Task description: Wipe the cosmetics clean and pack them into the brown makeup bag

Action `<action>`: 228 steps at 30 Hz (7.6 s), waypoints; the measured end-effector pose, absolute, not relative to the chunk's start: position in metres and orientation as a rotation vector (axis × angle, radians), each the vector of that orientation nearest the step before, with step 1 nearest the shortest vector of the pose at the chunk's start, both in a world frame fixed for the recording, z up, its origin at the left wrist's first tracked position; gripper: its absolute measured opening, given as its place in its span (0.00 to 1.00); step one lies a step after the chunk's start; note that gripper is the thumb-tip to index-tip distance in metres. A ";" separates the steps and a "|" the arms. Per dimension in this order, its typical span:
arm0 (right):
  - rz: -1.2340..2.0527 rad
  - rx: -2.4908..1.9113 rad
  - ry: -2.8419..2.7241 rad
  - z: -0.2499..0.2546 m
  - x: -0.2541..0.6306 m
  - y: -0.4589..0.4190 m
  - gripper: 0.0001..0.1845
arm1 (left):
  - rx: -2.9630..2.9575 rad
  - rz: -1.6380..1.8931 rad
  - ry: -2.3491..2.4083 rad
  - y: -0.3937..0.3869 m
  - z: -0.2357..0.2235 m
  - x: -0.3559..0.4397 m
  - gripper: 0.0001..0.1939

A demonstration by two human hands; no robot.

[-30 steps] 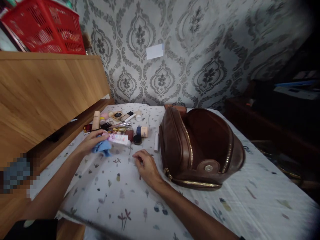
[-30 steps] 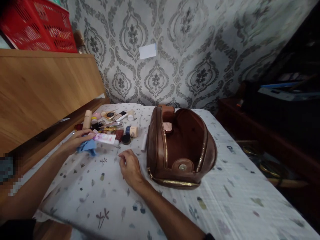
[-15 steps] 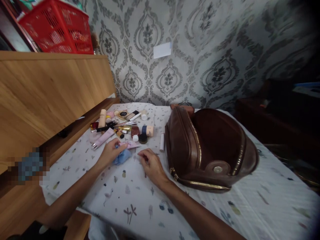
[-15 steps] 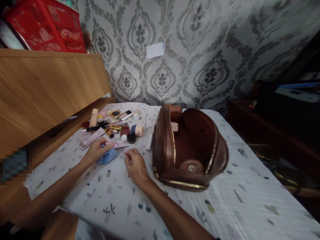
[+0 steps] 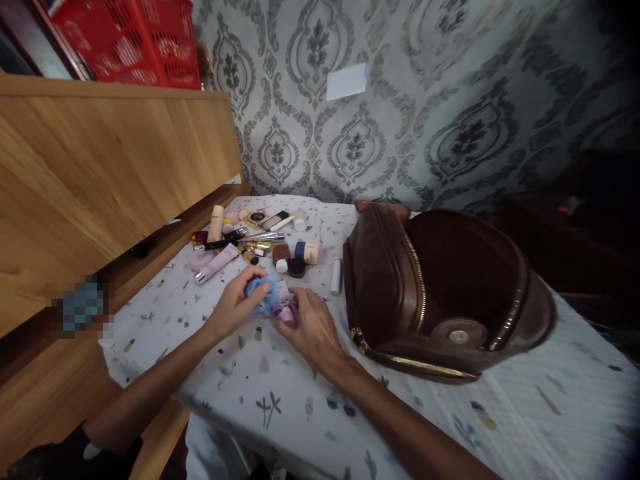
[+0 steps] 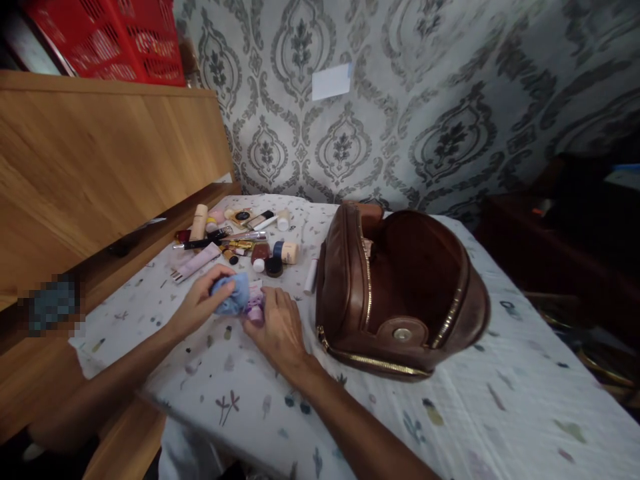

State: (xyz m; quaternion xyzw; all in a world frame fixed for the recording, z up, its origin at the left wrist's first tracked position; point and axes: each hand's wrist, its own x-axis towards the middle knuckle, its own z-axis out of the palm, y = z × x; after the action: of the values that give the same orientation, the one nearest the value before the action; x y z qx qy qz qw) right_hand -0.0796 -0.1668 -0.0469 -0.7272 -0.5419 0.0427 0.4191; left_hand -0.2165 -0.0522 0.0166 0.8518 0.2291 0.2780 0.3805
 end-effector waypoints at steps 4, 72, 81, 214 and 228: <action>0.108 -1.874 -1.343 -0.049 -0.081 -0.167 0.26 | 2.471 0.521 0.089 -0.058 0.000 -0.214 0.14; 0.047 -1.633 -1.401 -0.043 -0.075 -0.173 0.07 | 2.962 0.922 0.059 -0.024 -0.010 -0.205 0.14; 0.495 -1.430 -1.071 -0.045 -0.077 -0.171 0.13 | 3.027 0.904 0.351 0.003 -0.015 -0.214 0.14; 0.251 -1.306 -1.044 0.038 -0.058 -0.220 0.12 | 2.666 0.613 0.589 0.007 0.007 -0.190 0.25; -0.024 -1.129 -0.995 0.134 0.011 -0.310 0.14 | 2.509 0.887 0.056 -0.088 0.120 -0.076 0.15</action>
State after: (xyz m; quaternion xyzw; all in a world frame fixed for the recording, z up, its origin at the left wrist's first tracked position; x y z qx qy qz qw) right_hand 0.0110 -0.3099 0.1337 -0.5126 -0.4520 -0.0109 0.7300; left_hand -0.0761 -0.0884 0.1200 0.9156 0.0205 0.3237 0.2375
